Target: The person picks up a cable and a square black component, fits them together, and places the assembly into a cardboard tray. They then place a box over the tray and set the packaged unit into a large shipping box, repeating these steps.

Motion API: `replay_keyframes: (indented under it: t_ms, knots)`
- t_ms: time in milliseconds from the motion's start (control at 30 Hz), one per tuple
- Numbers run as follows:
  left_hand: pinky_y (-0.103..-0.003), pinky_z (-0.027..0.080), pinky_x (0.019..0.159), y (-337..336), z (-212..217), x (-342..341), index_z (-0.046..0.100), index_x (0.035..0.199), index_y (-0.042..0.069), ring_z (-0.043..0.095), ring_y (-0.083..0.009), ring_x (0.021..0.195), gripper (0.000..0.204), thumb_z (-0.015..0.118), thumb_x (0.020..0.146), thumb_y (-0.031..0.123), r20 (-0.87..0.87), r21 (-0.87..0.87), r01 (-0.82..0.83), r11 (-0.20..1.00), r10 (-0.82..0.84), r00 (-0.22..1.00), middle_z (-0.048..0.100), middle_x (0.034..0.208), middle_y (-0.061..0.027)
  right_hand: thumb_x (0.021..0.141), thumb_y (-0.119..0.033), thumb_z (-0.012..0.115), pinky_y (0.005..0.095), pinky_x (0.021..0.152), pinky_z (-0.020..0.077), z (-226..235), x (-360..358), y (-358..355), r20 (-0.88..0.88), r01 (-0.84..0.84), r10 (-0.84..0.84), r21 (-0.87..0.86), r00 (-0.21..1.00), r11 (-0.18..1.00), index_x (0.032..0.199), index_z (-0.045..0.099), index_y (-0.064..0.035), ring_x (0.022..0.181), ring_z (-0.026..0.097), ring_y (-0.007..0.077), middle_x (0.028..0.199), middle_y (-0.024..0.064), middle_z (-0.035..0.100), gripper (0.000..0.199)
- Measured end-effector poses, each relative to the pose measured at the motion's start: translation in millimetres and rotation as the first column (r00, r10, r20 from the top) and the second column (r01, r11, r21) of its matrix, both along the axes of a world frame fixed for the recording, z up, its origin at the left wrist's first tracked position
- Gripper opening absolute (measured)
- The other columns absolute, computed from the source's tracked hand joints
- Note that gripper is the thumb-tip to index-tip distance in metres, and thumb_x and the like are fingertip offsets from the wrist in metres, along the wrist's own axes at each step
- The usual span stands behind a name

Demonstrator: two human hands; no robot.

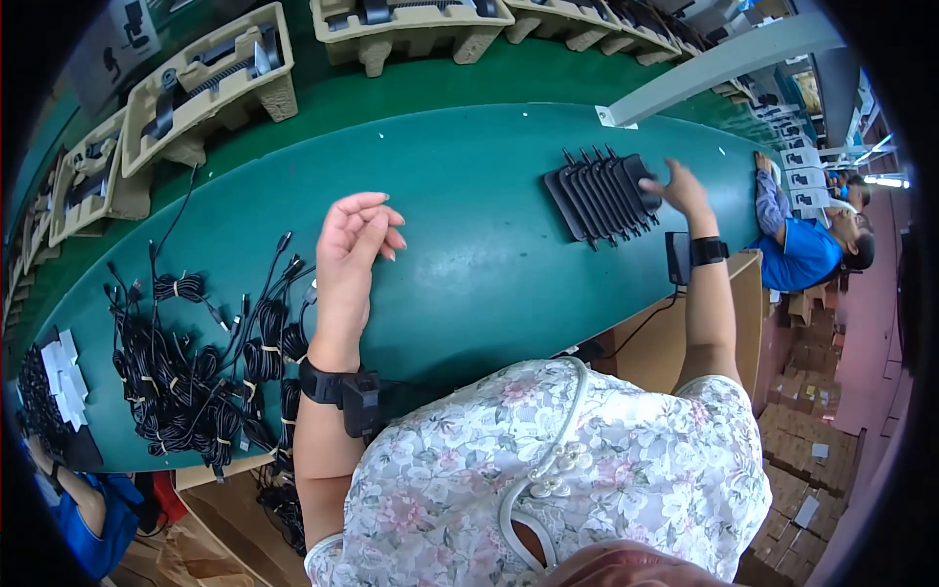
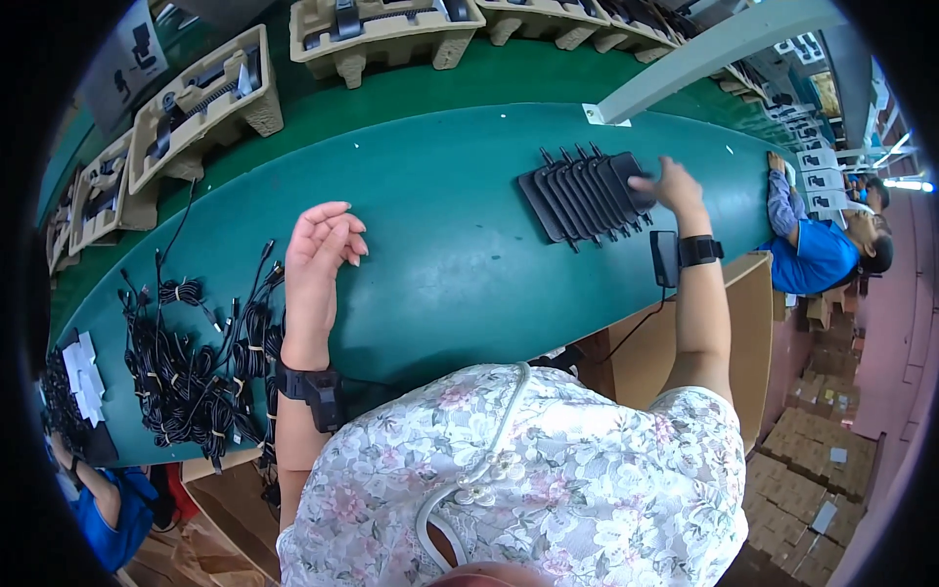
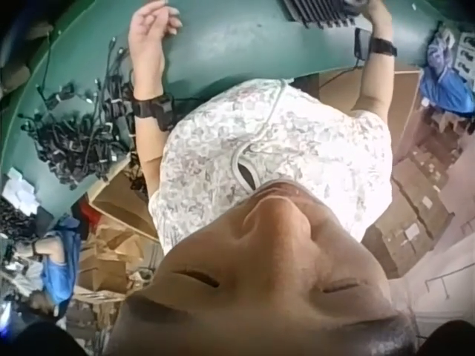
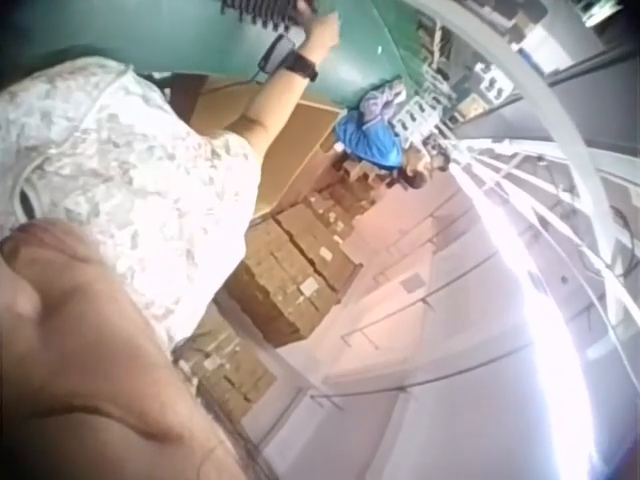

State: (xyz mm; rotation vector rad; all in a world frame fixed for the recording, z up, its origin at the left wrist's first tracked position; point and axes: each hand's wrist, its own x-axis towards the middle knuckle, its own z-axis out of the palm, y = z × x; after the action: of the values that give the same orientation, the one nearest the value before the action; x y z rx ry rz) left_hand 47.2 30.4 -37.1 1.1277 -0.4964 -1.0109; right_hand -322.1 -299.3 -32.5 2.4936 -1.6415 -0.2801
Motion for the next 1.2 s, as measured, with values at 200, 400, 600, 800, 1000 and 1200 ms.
replay_keyframes:
  t_ms: [200,400,600,800,1000,1200]
  knots:
    - [-0.021,0.043,0.061,1,-2,1,0.051,0.107,0.001,0.056,-0.0097,0.070,0.017,0.050,0.091,0.006,0.032,0.014,-0.020,1.000,0.020,0.999,0.061,0.090,-0.0069,0.070,-0.052,0.073,0.0305,0.071,0.0455,-16,12,4,0.377,0.149,-0.349,0.468,0.858,0.871,0.109,0.052,-0.0037,0.082,0.056,0.0189,0.089,0.0120,0.058,0.066]
    - [-0.021,0.043,0.061,0,-2,4,0.051,0.107,0.001,0.056,-0.0097,0.070,0.017,0.051,0.091,0.007,0.047,-0.026,-0.046,0.999,0.047,0.998,0.061,0.090,-0.0069,0.069,-0.049,0.076,0.0260,0.057,0.0367,-3,57,26,0.451,-0.072,-0.286,0.627,0.845,0.776,0.079,0.047,-0.0059,0.064,0.043,0.0130,0.068,0.0006,0.044,0.053]
    - [-0.020,0.043,0.060,1,-5,2,0.050,0.107,0.002,0.056,-0.0097,0.069,0.018,0.051,0.091,0.009,0.051,-0.057,-0.040,0.998,0.043,0.998,0.061,0.089,-0.0067,0.076,-0.036,0.073,0.0228,0.056,0.0340,3,88,50,0.523,-0.317,-0.076,0.618,0.849,0.720,0.080,0.048,-0.0077,0.064,0.040,0.0085,0.070,-0.0033,0.042,0.038]
    - [-0.020,0.042,0.060,3,-5,3,0.050,0.107,0.003,0.056,-0.0090,0.069,0.018,0.052,0.091,0.010,0.048,-0.033,-0.042,0.999,0.044,0.998,0.061,0.089,-0.0059,0.086,-0.016,0.063,0.0204,0.052,0.0414,51,161,57,0.745,-0.461,-0.265,0.609,0.613,0.645,0.084,0.051,-0.0078,0.063,0.048,0.0041,0.070,-0.0053,0.048,0.015]
    - [-0.020,0.042,0.059,4,-6,2,0.050,0.107,0.003,0.056,-0.0085,0.069,0.018,0.053,0.091,0.010,0.065,-0.020,-0.039,0.999,0.040,0.997,0.061,0.088,-0.0053,0.088,-0.016,0.061,0.0203,0.052,0.0479,67,257,27,0.967,-0.546,-0.220,0.253,0.126,0.799,0.090,0.053,-0.0077,0.058,0.051,0.0052,0.070,-0.0052,0.050,0.012]
    - [-0.020,0.042,0.060,4,-4,-1,0.050,0.108,0.004,0.056,-0.0092,0.070,0.018,0.053,0.091,0.010,0.068,0.011,-0.022,1.000,0.021,0.997,0.060,0.088,-0.0051,0.088,-0.021,0.061,0.0196,0.052,0.0474,55,317,-54,0.987,-0.530,-0.148,0.156,0.059,0.834,0.092,0.056,-0.0065,0.061,0.054,0.0064,0.070,-0.0038,0.052,0.016]
